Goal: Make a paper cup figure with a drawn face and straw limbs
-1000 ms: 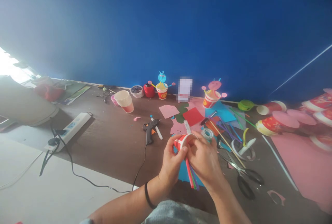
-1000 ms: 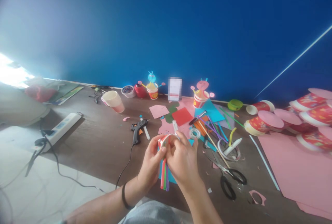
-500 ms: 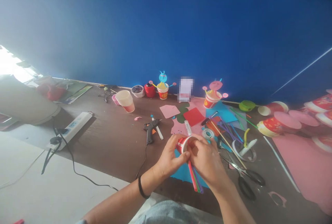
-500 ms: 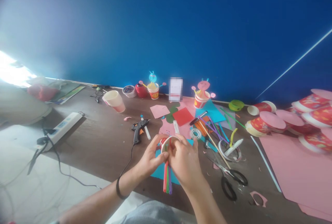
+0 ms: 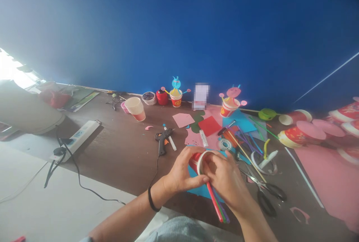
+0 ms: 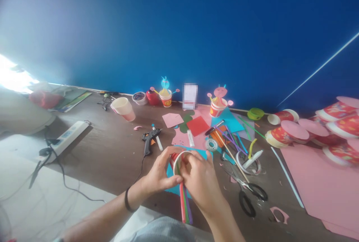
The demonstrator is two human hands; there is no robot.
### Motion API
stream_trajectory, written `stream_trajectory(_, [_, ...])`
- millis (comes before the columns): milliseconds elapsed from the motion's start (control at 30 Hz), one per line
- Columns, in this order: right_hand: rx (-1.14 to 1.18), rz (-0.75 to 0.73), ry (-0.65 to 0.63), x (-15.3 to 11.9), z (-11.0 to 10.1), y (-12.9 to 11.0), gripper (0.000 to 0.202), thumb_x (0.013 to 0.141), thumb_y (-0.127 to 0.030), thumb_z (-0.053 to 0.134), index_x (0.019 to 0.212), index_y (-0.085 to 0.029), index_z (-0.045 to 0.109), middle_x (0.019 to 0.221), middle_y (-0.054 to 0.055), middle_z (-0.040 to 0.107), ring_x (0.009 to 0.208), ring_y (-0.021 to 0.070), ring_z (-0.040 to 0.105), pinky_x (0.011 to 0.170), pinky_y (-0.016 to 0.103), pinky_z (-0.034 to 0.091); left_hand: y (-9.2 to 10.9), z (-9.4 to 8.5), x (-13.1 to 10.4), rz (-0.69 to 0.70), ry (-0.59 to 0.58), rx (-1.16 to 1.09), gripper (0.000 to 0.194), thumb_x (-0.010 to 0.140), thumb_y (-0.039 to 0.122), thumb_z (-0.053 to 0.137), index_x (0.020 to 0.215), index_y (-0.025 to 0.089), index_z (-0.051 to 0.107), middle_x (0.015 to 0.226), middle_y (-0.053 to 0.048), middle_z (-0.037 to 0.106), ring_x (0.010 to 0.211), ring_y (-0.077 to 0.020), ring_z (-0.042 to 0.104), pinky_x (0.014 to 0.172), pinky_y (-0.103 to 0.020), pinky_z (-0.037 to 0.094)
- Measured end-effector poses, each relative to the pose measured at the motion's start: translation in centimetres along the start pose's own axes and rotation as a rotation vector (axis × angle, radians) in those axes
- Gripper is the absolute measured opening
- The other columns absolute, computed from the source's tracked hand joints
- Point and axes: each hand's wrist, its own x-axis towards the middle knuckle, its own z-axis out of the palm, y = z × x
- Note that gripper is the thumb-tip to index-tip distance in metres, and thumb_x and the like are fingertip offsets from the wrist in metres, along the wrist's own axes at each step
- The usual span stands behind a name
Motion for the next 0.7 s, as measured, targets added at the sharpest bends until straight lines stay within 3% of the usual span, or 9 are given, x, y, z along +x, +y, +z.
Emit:
stream_trajectory(200, [-0.058, -0.074, 0.119, -0.9, 0.2, 0.0, 0.015, 0.086, -0.021, 0.048, 0.085, -0.021, 0.063, 0.107, 0.008, 0.067, 0.106, 0.0261, 0.057, 0.096, 0.046, 0.031, 0.3, 0.5, -0.4, 0.12, 0.012, 0.036, 0.053, 0.075, 0.049, 0.062, 0.119, 0.02, 0.054, 0.11, -0.014, 0.058, 0.1, -0.0286, 0.054, 0.092, -0.043, 0.04])
stream_trajectory(400, [-0.032, -0.075, 0.187, -1.3, 0.5, -0.1, 0.016, 0.086, -0.023, 0.047, 0.087, -0.02, 0.063, 0.11, 0.01, 0.064, 0.104, 0.0267, 0.057, 0.095, 0.049, 0.035, 0.8, 0.9, -0.7, 0.153, 0.015, 0.027, 0.052, 0.077, 0.049, 0.061, 0.12, 0.021, 0.053, 0.113, -0.013, 0.055, 0.106, -0.0296, 0.05, 0.095, -0.045, 0.036])
stream_trajectory(500, [0.023, -0.056, 0.233, -1.4, 0.5, 0.2, 0.018, 0.087, -0.026, 0.047, 0.085, -0.021, 0.064, 0.106, 0.01, 0.066, 0.101, 0.0269, 0.058, 0.093, 0.048, 0.039, 0.5, 1.1, -0.6, 0.064, 0.035, -0.033, 0.051, 0.076, 0.052, 0.06, 0.116, 0.02, 0.055, 0.108, -0.012, 0.057, 0.1, -0.0285, 0.052, 0.092, -0.043, 0.038])
stream_trajectory(600, [0.18, -0.018, 0.316, -1.2, 0.0, 1.0, 0.018, 0.087, -0.03, 0.049, 0.086, -0.022, 0.064, 0.102, 0.01, 0.067, 0.097, 0.0257, 0.061, 0.088, 0.044, 0.044, 0.1, 0.9, -0.5, -0.128, 0.061, -0.183, 0.048, 0.078, 0.055, 0.056, 0.109, 0.018, 0.055, 0.099, -0.01, 0.057, 0.088, -0.0242, 0.054, 0.08, -0.035, 0.043])
stream_trajectory(700, [0.421, 0.151, 0.289, -0.6, -1.1, 1.9, 0.021, 0.085, -0.038, 0.054, 0.094, -0.021, 0.063, 0.095, 0.009, 0.069, 0.088, 0.0241, 0.064, 0.077, 0.037, 0.05, 0.2, 0.3, -0.5, -0.251, 0.019, -0.386, 0.05, 0.076, 0.057, 0.057, 0.108, 0.02, 0.051, 0.1, -0.008, 0.057, 0.086, -0.0223, 0.055, 0.074, -0.031, 0.043])
